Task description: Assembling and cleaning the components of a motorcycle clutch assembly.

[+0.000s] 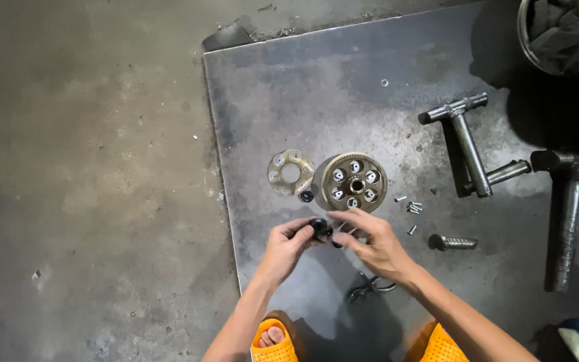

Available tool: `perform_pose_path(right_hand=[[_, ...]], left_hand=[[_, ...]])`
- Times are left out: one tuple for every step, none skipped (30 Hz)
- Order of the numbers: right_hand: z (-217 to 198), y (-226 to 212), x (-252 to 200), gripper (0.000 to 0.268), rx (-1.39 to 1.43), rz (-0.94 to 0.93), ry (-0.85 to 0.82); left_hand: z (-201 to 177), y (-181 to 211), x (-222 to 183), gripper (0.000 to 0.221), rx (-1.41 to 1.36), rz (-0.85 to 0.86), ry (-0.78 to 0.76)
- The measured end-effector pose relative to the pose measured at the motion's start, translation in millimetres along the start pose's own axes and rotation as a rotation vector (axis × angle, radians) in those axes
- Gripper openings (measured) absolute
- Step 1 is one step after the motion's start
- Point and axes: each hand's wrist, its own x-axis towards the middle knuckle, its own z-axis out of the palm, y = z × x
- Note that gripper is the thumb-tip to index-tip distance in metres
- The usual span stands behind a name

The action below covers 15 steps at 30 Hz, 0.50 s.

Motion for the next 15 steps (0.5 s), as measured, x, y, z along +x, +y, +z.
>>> perform_pose_path(right_hand=[[2.7,0.9,1.9,0.029,0.018,-0.004,-0.008],[4.7,1.8,3.8,0.029,0.036,-0.007,-0.016],[6.2,12.6,1.2,0.029,0.033,-0.006,-0.012],[7.0,23.8,-1.2,0.023,0.081,0.038,0.043],[8.1,34.8,-3.7,0.018,0.13,0.084,0.099],[4.1,45.0,-8.3,0.018,0.127,0.087,0.104],[-0.2,55.9,-13.0,0.024,0.123,0.12,0.073],[-4.5,67.0,-17.6,0.031,0.119,0.154,0.043],[-8.6,69.6,-20.5,0.031,0.121,0.158,0.044],[-12.6,72.3,-23.3,0.026,0.122,0.226,0.076],[-16.7,75.0,-25.0,0.022,0.122,0.291,0.107],[-24.4,62.0,-20.4,0.022,0.124,0.294,0.108],[-32.7,49.2,-16.6,0.026,0.067,0.254,0.129],[-40.9,36.4,-12.8,0.031,0.011,0.215,0.15],[-50.3,45.6,-8.7,0.031,0.011,0.218,0.15]], left_hand=[[-1.7,-6.5,1.2,0.026,-0.035,-0.019,0.005],[-2.7,-13.2,2.6,0.027,-0.069,-0.038,0.01],[0.7,-14.5,1.8,0.027,-0.07,-0.039,0.005],[4.6,-16.1,1.5,0.024,0.012,-0.053,0.011],[8.2,-17.4,1.0,0.021,0.094,-0.068,0.017],[15.8,-20.6,0.4,0.021,0.093,-0.071,0.012],[23.6,-24.3,-0.2,0.018,0.077,-0.068,0.032],[31.5,-28.1,-0.7,0.017,0.06,-0.065,0.051],[37.2,-30.9,0.5,0.017,0.061,-0.07,0.052],[42.9,-33.6,1.9,0.015,0.17,-0.015,0.048],[48.4,-35.9,4.2,0.012,0.28,0.042,0.044],[51.1,-29.2,9.2,0.012,0.281,0.039,0.044],[54.3,-23.2,13.7,0.007,0.391,0.183,0.04],[57.6,-17.2,18.1,0.005,0.5,0.328,0.036],[55.9,-8.3,28.1,0.005,0.5,0.325,0.036]])
